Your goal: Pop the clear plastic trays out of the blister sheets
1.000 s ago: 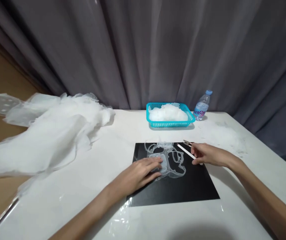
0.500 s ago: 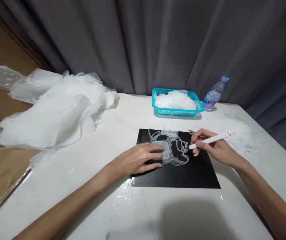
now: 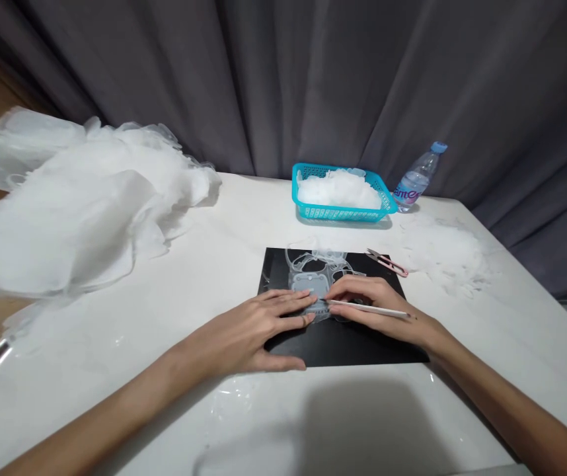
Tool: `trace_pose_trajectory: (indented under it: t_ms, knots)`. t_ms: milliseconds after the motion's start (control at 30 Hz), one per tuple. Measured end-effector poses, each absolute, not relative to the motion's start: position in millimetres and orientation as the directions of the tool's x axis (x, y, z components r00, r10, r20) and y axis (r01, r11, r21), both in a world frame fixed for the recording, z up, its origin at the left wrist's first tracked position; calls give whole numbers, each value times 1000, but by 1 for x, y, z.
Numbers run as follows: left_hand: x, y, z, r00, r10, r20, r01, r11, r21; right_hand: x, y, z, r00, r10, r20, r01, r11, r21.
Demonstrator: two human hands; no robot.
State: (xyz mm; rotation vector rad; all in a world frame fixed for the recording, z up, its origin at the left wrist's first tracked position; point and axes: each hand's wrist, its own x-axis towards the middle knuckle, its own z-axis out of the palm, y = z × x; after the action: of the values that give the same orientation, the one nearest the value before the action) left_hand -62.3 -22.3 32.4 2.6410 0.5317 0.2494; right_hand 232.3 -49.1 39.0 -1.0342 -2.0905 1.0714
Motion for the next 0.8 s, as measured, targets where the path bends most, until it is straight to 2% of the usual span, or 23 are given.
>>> trace_pose_trajectory:
  t_ms: [100,267,400,533,800]
  knots:
    - [-62,-24,32,890,451,66,363,-789,496,231,-52,38,-577,807,125,365,391,-845]
    - [-62,-23,31,864,503,26,402,-719,566,228,-54,34,-595,782,188,319,444,-837]
    - [-63,-23,26,857,512,65,373,-701,608,228,-55,34,-591,788,171,332,431,-839]
    - [-64,-24,23,855,512,81,361,-700,617,229,-58,34,-561,811,166,364,422,-830]
    - [-58,-20,31,854,519,35,385,-676,628,228,-57,28,-596,770,230,359,511,-781]
